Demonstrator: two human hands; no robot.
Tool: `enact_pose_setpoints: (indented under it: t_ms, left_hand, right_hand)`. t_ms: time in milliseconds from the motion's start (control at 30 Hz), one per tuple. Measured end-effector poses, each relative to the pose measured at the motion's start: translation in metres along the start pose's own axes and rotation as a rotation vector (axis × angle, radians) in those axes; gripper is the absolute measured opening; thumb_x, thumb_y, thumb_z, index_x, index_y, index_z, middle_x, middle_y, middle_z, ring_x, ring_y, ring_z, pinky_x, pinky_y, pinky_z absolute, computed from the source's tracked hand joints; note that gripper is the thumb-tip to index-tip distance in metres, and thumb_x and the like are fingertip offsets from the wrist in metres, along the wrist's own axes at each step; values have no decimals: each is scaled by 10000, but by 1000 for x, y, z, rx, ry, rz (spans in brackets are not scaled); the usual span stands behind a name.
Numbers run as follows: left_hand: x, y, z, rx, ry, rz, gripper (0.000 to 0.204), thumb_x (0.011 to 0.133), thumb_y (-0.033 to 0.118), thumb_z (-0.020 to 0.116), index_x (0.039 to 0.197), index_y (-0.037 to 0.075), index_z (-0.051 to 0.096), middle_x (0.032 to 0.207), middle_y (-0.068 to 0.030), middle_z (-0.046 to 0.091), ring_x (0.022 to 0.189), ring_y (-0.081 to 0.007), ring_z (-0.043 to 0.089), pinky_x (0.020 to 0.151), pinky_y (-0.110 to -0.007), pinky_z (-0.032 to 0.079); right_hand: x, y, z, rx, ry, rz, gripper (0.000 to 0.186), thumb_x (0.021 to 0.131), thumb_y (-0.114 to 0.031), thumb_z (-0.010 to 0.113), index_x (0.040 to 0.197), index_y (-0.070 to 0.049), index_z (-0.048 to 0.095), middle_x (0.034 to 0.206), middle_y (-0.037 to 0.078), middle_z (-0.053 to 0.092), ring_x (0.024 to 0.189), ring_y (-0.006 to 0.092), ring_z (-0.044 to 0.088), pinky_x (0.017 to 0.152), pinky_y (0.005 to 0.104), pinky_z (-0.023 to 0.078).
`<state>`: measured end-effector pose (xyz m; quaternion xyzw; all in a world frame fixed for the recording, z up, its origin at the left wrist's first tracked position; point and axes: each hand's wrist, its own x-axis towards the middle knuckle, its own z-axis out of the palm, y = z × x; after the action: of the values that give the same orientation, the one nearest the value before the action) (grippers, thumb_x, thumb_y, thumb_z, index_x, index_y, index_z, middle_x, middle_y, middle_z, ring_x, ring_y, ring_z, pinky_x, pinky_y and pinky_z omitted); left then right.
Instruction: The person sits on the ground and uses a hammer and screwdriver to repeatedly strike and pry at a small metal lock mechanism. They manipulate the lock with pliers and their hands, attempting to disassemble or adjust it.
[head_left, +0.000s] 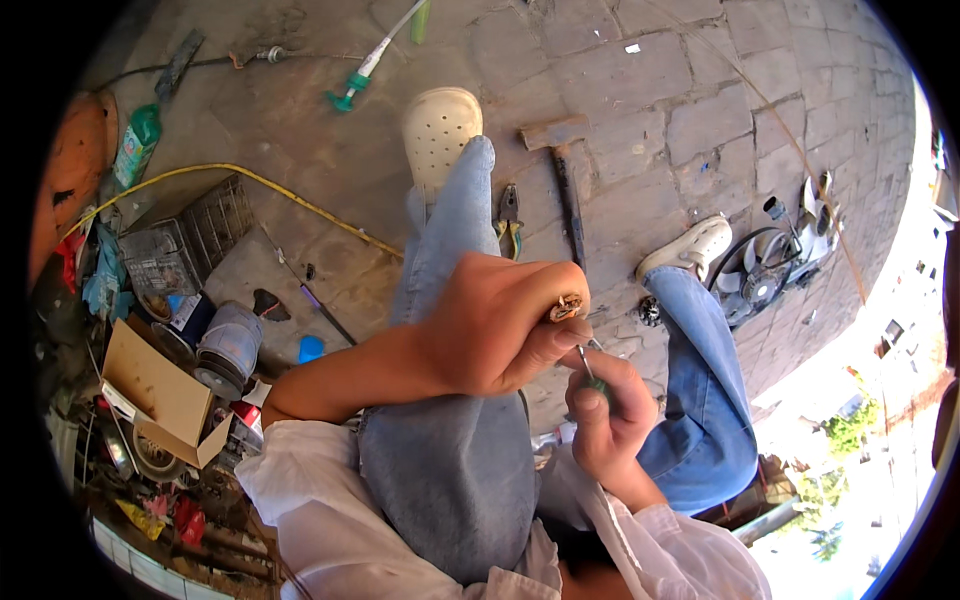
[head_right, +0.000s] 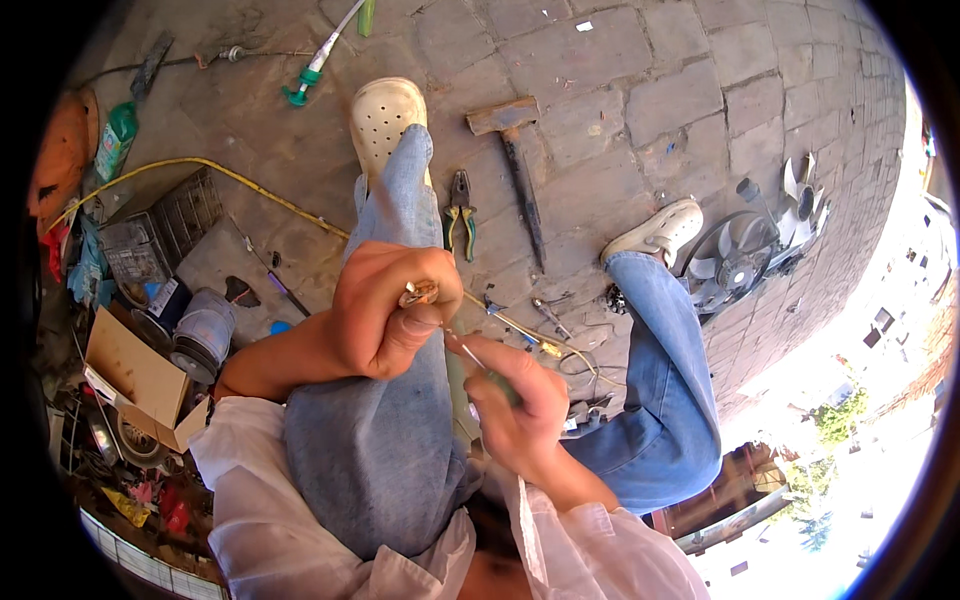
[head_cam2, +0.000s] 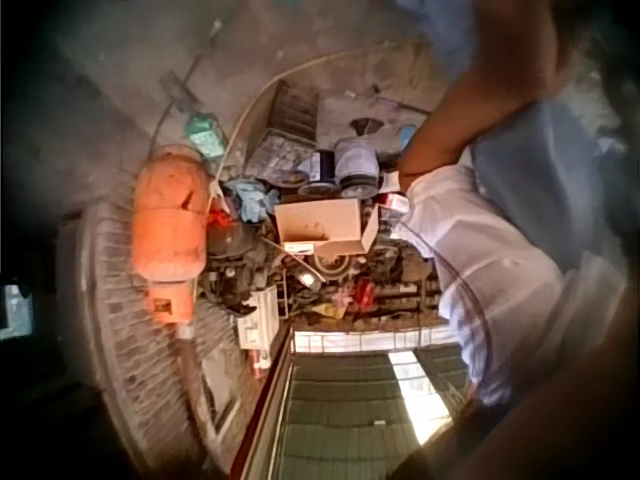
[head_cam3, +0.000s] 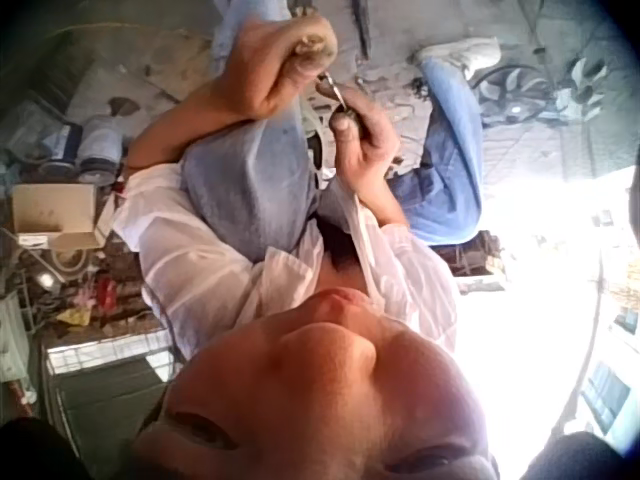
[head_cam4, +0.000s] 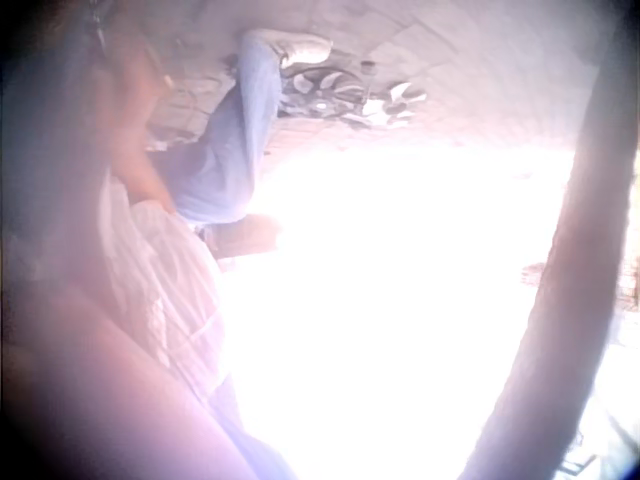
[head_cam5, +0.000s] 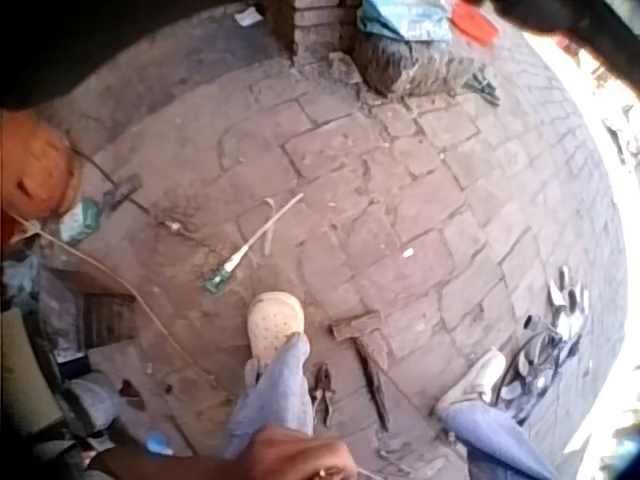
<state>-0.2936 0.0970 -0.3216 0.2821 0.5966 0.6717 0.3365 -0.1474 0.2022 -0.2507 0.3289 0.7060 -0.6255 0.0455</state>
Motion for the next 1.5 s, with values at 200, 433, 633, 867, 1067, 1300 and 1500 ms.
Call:
enact_pose_setpoints:
  t_ms: [200, 433, 633, 867, 1067, 1300, 1500]
  left_hand:
    - [0, 6, 1, 14, -76, -102, 468, 1032, 408, 424, 772, 26, 503, 608, -62, 477, 468, -203, 472, 462, -311, 363]
    - [5, 5, 1, -108, -217, -152, 467, 983, 459, 534, 808, 26, 528, 622, -44, 490, 480, -161, 483, 457, -292, 356]
    - [2, -2, 14, -90, -395, 14, 439, 908, 461, 639, 823, 42, 540, 652, -51, 499, 482, -208, 485, 455, -311, 369]
    - [10, 0, 22, -46, -373, 142, 367, 840, 379, 733, 762, 92, 518, 656, -8, 517, 496, -193, 529, 424, -303, 373]
    - [12, 2, 17, -61, -420, 71, 265, 788, 339, 757, 832, 118, 617, 704, -12, 634, 551, -237, 612, 446, -328, 433]
    - [13, 1, 21, -23, -351, 129, 457, 689, 435, 847, 681, 106, 530, 588, 7, 481, 431, -172, 480, 387, -298, 323]
    - [14, -1, 20, -26, -341, 113, 419, 699, 426, 832, 712, 109, 559, 597, 3, 519, 450, -188, 511, 399, -304, 353]
  right_hand:
    - [3, 5, -2, -554, 192, -347, 479, 668, -97, 815, 1125, -16, 698, 654, 56, 551, 476, 181, 450, 443, 315, 377]
    - [-9, 22, -12, 27, 42, -84, 189, 933, -133, 629, 1066, 0, 653, 821, 95, 684, 581, 139, 598, 549, 270, 470]
    - [-20, 47, -23, 125, -26, -162, 266, 968, -262, 607, 1035, -6, 635, 817, 89, 644, 645, 163, 553, 593, 294, 454]
    - [-29, 52, -33, 954, -353, 542, 566, 913, -494, 650, 1073, 35, 529, 906, 57, 565, 598, 80, 489, 525, 226, 380]
    - [-30, 61, -25, 868, -184, 506, 460, 967, -469, 573, 982, -10, 547, 892, 99, 604, 642, 101, 564, 551, 235, 435]
    - [-20, 57, -23, 728, -92, 466, 458, 956, -487, 582, 963, -30, 556, 861, 63, 612, 774, 128, 581, 685, 258, 456]
    - [-21, 60, -21, 704, -95, 451, 480, 895, -504, 671, 958, -49, 528, 875, 74, 623, 770, 127, 564, 681, 274, 443]
